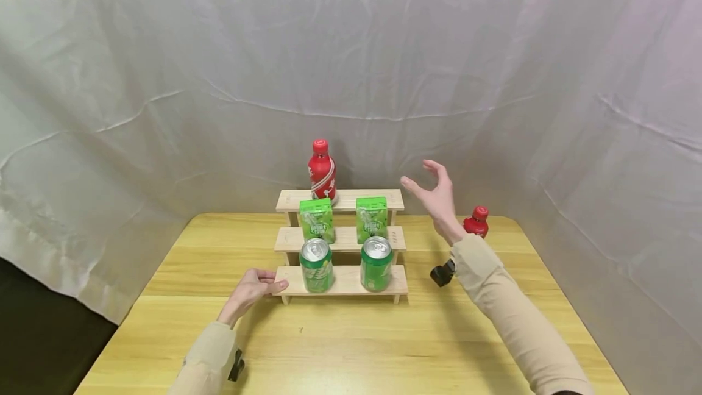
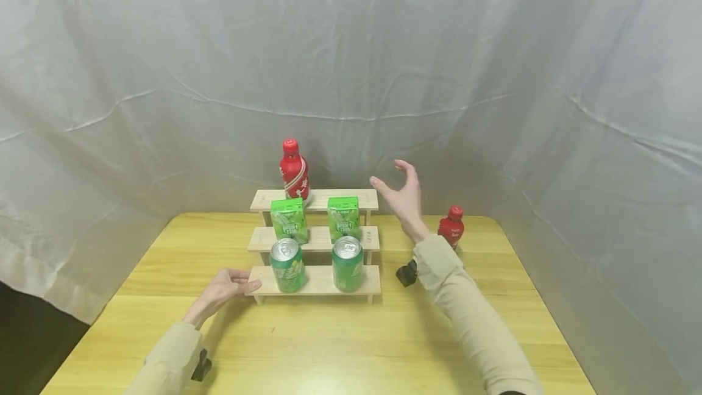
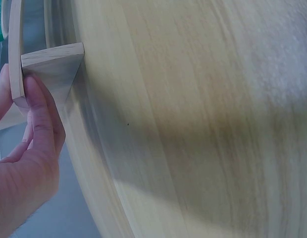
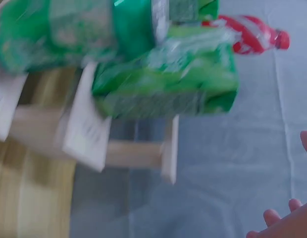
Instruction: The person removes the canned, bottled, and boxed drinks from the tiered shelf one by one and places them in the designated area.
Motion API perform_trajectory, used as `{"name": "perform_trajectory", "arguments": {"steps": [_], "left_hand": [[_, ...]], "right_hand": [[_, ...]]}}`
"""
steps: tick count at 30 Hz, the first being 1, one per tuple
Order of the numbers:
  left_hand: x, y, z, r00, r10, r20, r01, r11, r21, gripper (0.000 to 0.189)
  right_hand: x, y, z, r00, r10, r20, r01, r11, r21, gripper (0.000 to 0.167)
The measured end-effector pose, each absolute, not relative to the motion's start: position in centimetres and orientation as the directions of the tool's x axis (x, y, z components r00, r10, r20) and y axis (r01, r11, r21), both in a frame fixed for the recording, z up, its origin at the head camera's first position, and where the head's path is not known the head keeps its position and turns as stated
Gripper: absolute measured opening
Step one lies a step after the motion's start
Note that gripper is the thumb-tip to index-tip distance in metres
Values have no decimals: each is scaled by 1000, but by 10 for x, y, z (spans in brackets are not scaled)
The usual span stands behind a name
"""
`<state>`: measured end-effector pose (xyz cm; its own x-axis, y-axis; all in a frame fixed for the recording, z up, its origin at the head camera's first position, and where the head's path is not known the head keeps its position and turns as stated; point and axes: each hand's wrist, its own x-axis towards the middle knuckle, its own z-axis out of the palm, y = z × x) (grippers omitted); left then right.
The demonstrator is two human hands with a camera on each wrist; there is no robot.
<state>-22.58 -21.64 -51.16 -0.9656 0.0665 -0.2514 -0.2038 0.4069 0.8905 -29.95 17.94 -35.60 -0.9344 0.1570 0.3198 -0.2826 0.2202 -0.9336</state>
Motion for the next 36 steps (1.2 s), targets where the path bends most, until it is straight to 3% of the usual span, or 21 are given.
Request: {"name": "perform_trajectory", "arguments": {"steps": [15,36], "left_hand": [[-225,-216,-511,-965,78,-250,-196,419,887,58],[-225,-219,-510,-964,103,-246,-188,392,900,54]], "right_hand": [[-310,119,-323,-968,-43,245,-248,240,-938,75],[-332,56,-316,-963,-230,139,-186,192,-964,68]]}}
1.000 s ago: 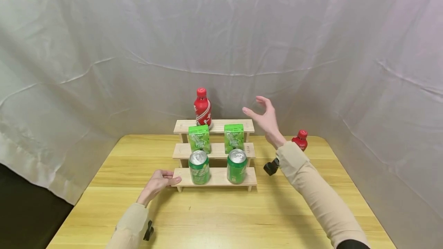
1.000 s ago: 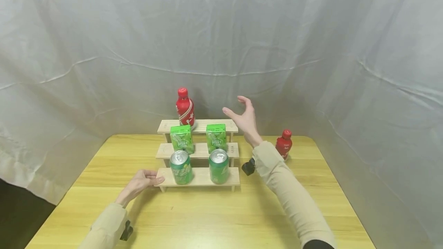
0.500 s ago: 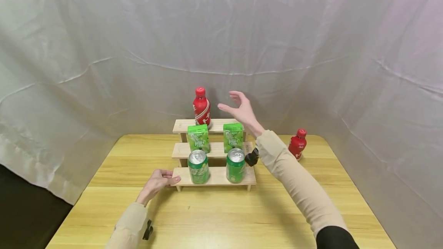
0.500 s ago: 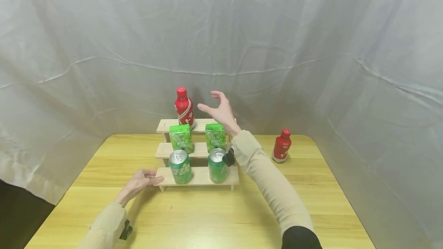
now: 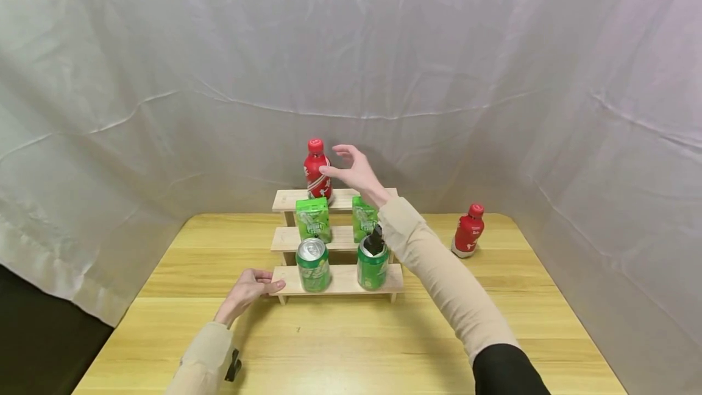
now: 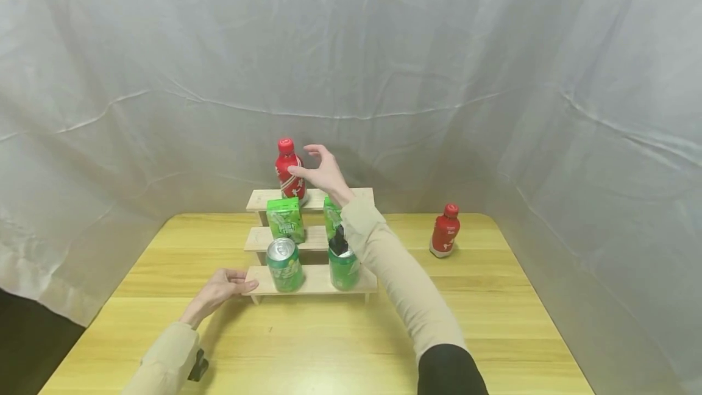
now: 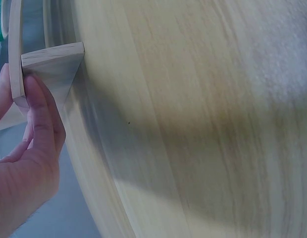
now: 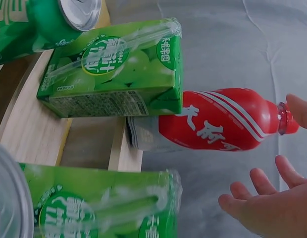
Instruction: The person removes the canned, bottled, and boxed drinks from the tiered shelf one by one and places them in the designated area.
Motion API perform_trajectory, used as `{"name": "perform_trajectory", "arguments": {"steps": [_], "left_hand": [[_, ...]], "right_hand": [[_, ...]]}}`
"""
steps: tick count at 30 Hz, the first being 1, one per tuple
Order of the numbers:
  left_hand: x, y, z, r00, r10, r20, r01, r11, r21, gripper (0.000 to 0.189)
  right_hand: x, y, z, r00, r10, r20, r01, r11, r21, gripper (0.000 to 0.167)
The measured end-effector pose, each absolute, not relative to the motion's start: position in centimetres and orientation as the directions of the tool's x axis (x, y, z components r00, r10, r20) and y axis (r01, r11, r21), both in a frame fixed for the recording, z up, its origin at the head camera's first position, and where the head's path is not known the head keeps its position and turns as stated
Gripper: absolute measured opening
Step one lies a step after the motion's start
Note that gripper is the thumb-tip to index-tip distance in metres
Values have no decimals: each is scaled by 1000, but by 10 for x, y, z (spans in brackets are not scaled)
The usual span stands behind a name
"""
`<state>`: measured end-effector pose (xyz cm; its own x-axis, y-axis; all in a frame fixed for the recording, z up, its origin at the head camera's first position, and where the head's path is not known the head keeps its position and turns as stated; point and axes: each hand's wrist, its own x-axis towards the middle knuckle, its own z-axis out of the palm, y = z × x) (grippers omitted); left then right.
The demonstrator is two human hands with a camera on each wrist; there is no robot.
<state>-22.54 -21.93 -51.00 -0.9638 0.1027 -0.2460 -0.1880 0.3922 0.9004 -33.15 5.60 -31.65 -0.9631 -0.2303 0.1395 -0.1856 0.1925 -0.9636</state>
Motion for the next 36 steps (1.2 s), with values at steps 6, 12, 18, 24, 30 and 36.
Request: {"name": "perform_trajectory", "arguments": {"steps": [6,12,18,24,30,36], "left_hand": [[-225,-221,-511,-963,93,-251,-193,408,892,54],[-223,-221,-511,-964,85,-252,-195,419,887,56],[-222,-222,-510,-964,90,-251,-192,419,887,58],[-222,-223,-509,-965,87,-249,-191,416,889,57],[-220,-222,-509,-966,76,-245,-192,418,888,55],[-220,-222,-508,-968,78,-240,-187,417,890,54]], "right_hand": [[-336,41,-318,-962,-246,118,-178,237,-955,65],[-337,32,-318,-961,-250,121,-183,242,-953,63],[-341,26,-321,-959,-244,141,-201,241,-949,60],[-344,21,-325,-955,-232,186,-250,288,-924,62],[-342,17,-326,-949,-215,229,-293,339,-894,64],[-340,17,-327,-942,-201,270,-326,347,-879,61]]}}
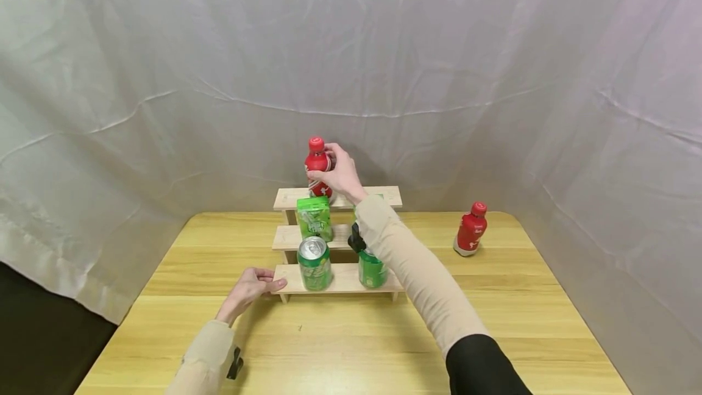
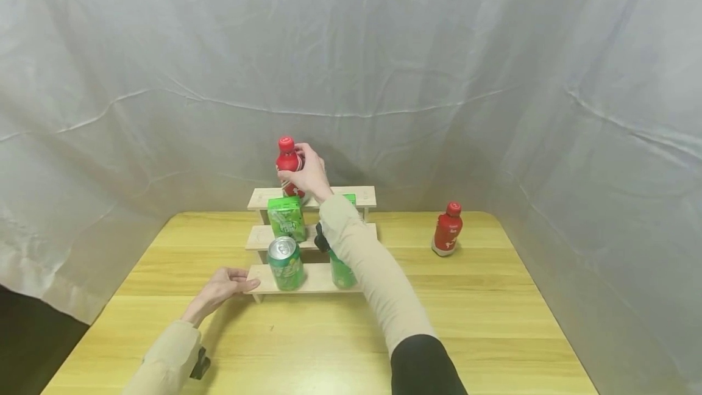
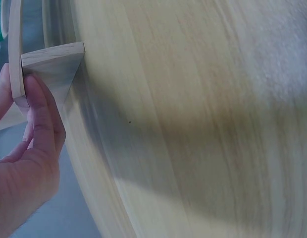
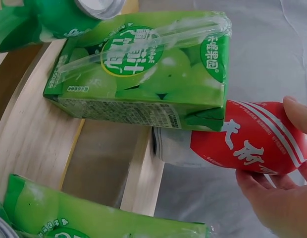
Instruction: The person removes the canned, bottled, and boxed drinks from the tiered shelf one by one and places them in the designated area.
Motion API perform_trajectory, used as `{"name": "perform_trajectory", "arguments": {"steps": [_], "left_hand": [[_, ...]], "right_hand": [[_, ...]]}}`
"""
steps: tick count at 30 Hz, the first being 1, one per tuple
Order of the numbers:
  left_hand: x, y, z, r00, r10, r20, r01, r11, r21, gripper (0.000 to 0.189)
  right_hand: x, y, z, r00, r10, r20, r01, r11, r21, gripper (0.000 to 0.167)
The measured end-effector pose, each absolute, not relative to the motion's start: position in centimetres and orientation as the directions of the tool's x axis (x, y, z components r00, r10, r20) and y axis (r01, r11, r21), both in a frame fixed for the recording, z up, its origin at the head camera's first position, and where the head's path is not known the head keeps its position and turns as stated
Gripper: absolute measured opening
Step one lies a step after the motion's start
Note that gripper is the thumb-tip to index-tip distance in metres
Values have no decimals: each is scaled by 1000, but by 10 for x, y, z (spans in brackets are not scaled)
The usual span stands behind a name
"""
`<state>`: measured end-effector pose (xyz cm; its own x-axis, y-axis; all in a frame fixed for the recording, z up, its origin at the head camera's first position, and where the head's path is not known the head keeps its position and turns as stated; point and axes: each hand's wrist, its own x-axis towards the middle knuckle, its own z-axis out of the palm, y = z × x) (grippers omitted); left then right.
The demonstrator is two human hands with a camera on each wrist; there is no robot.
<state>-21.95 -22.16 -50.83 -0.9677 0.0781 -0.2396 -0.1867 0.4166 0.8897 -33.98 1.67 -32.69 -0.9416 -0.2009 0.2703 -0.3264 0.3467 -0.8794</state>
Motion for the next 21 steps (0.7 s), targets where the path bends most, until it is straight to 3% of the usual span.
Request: {"name": "perform_trajectory", "arguments": {"steps": [13,21], "left_hand": [[-220,-223,-507,-965,93,-244,-185,412,892,55],[-220,-224,-509,-966,86,-244,-186,422,887,54]], "right_hand": [[-335,28,-320,-934,-168,315,-353,300,-886,59],[-335,48,-314,-931,-74,357,-364,260,-894,62]]}}
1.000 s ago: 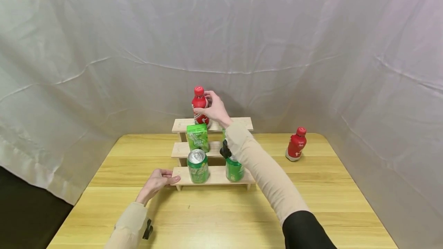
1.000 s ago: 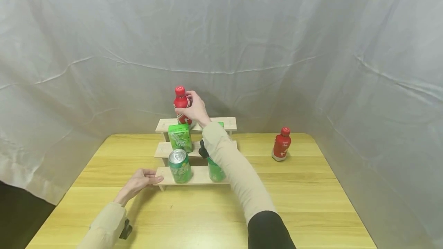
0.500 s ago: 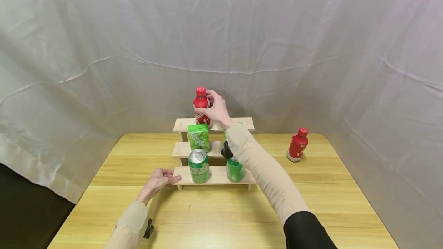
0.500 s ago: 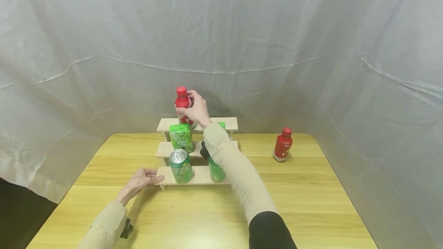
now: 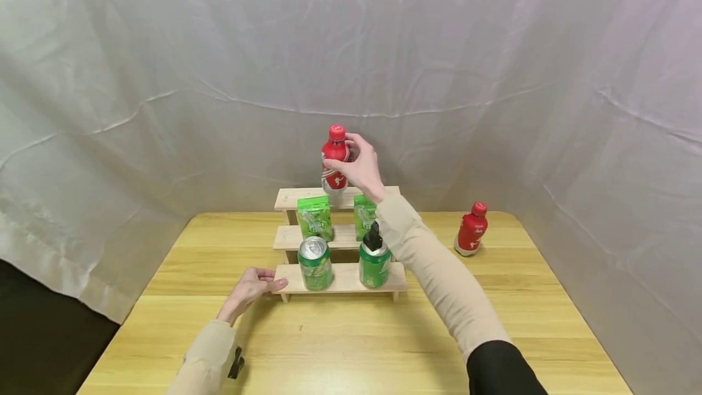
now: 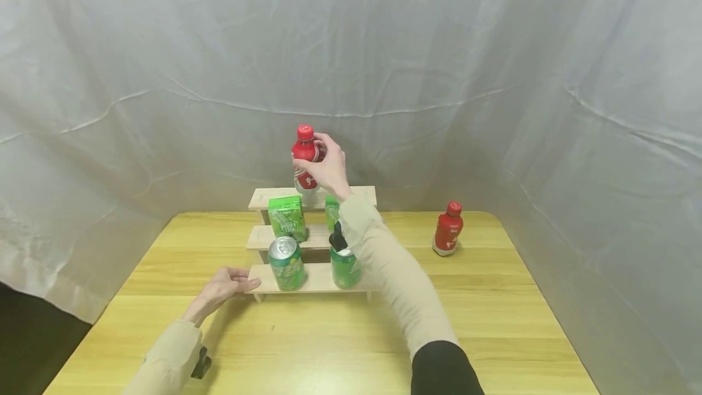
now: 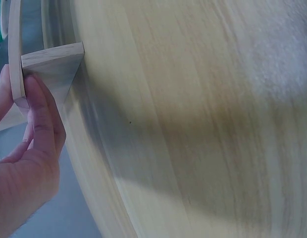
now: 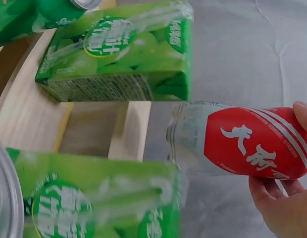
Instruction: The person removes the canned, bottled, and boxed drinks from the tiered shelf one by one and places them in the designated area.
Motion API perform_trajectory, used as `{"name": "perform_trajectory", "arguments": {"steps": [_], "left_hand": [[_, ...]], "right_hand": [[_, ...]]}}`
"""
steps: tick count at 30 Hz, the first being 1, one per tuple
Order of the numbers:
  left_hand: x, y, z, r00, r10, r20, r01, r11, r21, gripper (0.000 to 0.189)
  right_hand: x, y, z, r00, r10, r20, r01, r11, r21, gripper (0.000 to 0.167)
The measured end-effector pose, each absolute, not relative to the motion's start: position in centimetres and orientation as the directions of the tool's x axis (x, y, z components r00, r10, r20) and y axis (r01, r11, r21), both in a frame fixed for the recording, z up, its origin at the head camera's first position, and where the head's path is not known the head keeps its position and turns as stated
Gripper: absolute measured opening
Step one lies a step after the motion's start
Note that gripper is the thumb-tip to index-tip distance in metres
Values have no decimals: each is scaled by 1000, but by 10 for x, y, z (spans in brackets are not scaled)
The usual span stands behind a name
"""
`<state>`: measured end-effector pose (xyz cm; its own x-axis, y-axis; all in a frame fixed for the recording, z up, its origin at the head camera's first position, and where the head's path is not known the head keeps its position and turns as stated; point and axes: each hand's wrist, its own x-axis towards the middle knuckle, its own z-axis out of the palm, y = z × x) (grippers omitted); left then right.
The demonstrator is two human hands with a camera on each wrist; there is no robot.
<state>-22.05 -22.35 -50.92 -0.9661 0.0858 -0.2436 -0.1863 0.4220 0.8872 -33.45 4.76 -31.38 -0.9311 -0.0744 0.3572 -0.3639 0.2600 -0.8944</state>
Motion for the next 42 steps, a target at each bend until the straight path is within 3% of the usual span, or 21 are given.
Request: {"name": "perform_trajectory", "arguments": {"steps": [10,25,42], "left_hand": [[-222,-223,-510,-967,79,-243,-188,423,886,53],[-222,-223,-510,-967,82,-243,-192,397,897,49],[-224,-222,-511,-968,88,-237,-184,395,900,50]], "right_hand": [[-339,91,-312,-911,49,410,-396,170,-902,60],[-338,155,-332,-869,206,449,-417,184,-890,58],[-338,203,-384,-894,323,311,-255,206,-945,59]]}}
